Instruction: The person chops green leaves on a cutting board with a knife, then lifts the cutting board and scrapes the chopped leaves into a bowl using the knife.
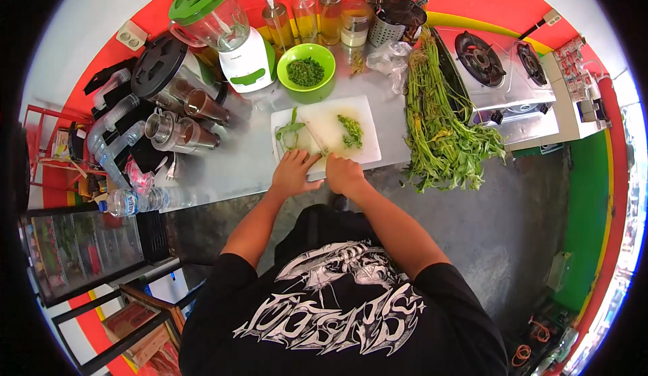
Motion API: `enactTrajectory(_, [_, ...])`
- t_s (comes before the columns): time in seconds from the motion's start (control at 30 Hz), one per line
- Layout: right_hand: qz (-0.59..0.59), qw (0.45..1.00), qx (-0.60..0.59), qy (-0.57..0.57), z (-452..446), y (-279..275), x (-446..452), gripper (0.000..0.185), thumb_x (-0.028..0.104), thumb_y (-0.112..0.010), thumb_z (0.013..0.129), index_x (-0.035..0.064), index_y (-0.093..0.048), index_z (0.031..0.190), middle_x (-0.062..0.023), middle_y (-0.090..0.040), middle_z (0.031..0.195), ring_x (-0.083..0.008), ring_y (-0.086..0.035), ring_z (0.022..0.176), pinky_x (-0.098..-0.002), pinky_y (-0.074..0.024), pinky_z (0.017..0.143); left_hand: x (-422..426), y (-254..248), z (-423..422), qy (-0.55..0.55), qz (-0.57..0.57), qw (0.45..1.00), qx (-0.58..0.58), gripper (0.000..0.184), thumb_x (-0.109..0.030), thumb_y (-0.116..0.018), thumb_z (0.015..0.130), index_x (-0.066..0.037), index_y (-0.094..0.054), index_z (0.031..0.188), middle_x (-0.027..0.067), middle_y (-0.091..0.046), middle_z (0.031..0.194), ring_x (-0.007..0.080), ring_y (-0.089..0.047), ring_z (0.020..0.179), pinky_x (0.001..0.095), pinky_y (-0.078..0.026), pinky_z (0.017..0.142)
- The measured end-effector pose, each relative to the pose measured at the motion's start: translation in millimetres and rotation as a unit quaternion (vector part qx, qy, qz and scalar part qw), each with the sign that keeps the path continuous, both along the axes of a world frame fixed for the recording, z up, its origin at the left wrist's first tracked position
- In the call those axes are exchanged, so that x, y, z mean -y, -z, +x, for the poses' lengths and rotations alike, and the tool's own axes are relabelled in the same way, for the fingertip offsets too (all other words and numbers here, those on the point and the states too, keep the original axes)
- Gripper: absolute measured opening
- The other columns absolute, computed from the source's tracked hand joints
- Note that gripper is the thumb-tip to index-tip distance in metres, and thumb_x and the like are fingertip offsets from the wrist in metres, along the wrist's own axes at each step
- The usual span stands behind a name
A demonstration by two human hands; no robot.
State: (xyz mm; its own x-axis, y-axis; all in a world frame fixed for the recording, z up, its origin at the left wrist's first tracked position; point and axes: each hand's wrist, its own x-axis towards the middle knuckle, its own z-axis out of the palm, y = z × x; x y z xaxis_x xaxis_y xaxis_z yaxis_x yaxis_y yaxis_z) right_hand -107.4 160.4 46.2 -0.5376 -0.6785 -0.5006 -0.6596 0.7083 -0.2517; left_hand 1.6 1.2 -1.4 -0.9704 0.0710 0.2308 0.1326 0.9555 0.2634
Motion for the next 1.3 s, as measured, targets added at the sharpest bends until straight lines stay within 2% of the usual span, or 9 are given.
enactTrajectory(0.33, [-0.026, 0.999, 0.022, 0.038, 19.8, -3.2, -11.6, 0.028, 0.016, -0.062, 0.087, -0.0024, -0.050, 0.104, -0.0257, -0.069, 0.094, -0.0406, -0.071, 0.088, -0.0480, -0.0573, 0.077, 5.8, 10.0, 1.1, 0.004, 0.035, 0.999, 0.028, 0.075, -0.054, -0.075, 0.072, -0.009, -0.052, 0.128, 0.0120, -0.051, 0.114, 0.0341, -0.050, 0.108, 0.0453, -0.041, 0.094])
enactTrajectory(0.6, [-0.031, 0.997, 0.041, 0.057, 27.6, -0.7, -5.9, 0.029, 0.018, -0.060, 0.090, -0.0033, -0.049, 0.105, -0.0265, -0.069, 0.094, -0.0426, -0.070, 0.090, -0.0500, -0.0564, 0.079, 5.4, 6.5, 0.7, -0.001, 0.037, 0.999, 0.026, 0.073, -0.052, -0.077, 0.070, -0.010, -0.053, 0.124, 0.0114, -0.051, 0.111, 0.0334, -0.050, 0.108, 0.0447, -0.041, 0.093])
enactTrajectory(0.7, [-0.053, 0.993, 0.073, 0.080, 31.3, 5.5, -5.4, 0.031, 0.024, -0.056, 0.095, -0.0027, -0.048, 0.108, -0.0270, -0.069, 0.095, -0.0449, -0.069, 0.090, -0.0526, -0.0554, 0.080, 6.1, 3.6, 0.1, 0.003, 0.044, 0.998, 0.043, 0.070, -0.050, -0.078, 0.069, -0.011, -0.055, 0.122, 0.0105, -0.051, 0.110, 0.0330, -0.050, 0.107, 0.0447, -0.042, 0.092])
enactTrajectory(0.87, [-0.046, 0.992, 0.051, 0.108, 28.8, 17.9, 5.4, 0.032, 0.028, -0.055, 0.097, -0.0003, -0.048, 0.110, -0.0266, -0.069, 0.095, -0.0447, -0.069, 0.092, -0.0520, -0.0559, 0.079, 7.8, 6.9, 0.2, 0.011, 0.045, 0.999, 0.025, 0.070, -0.050, -0.079, 0.067, -0.012, -0.057, 0.122, 0.0098, -0.052, 0.109, 0.0330, -0.052, 0.104, 0.0444, -0.042, 0.091])
enactTrajectory(1.0, [-0.093, 0.990, 0.021, 0.101, 19.6, 18.0, 7.5, 0.032, 0.029, -0.055, 0.097, 0.0003, -0.046, 0.108, -0.0271, -0.069, 0.090, -0.0452, -0.069, 0.085, -0.0525, -0.0559, 0.076, 6.2, 2.2, -0.7, 0.002, 0.045, 0.999, 0.009, 0.073, -0.050, -0.077, 0.069, -0.008, -0.055, 0.124, 0.0112, -0.054, 0.109, 0.0330, -0.053, 0.105, 0.0436, -0.043, 0.090])
enactTrajectory(1.07, [-0.146, 0.978, 0.038, 0.142, 22.9, 17.2, 1.5, 0.031, 0.029, -0.052, 0.098, 0.0003, -0.047, 0.108, -0.0312, -0.067, 0.087, -0.0499, -0.066, 0.082, -0.0578, -0.0529, 0.075, 4.6, 1.1, -0.1, -0.015, 0.061, 0.998, 0.007, 0.072, -0.049, -0.078, 0.068, -0.005, -0.055, 0.121, 0.0121, -0.055, 0.111, 0.0335, -0.053, 0.105, 0.0437, -0.043, 0.090])
enactTrajectory(1.17, [-0.138, 0.979, 0.045, 0.140, 30.1, 18.9, -4.5, 0.031, 0.029, -0.052, 0.098, 0.0001, -0.047, 0.108, -0.0311, -0.066, 0.085, -0.0508, -0.065, 0.081, -0.0590, -0.0521, 0.074, 9.2, -1.8, -1.2, -0.033, 0.108, 0.994, 0.000, 0.070, -0.046, -0.081, 0.067, -0.005, -0.055, 0.118, 0.0130, -0.057, 0.110, 0.0342, -0.054, 0.103, 0.0438, -0.043, 0.091])
enactTrajectory(1.3, [-0.129, 0.984, 0.061, 0.107, 28.7, 19.3, -9.5, 0.031, 0.029, -0.052, 0.098, -0.0003, -0.046, 0.108, -0.0310, -0.066, 0.085, -0.0507, -0.065, 0.081, -0.0592, -0.0518, 0.074, 10.4, -2.0, -0.6, -0.036, 0.115, 0.992, -0.018, 0.067, -0.041, -0.084, 0.066, -0.005, -0.054, 0.114, 0.0125, -0.059, 0.105, 0.0344, -0.054, 0.101, 0.0434, -0.043, 0.090])
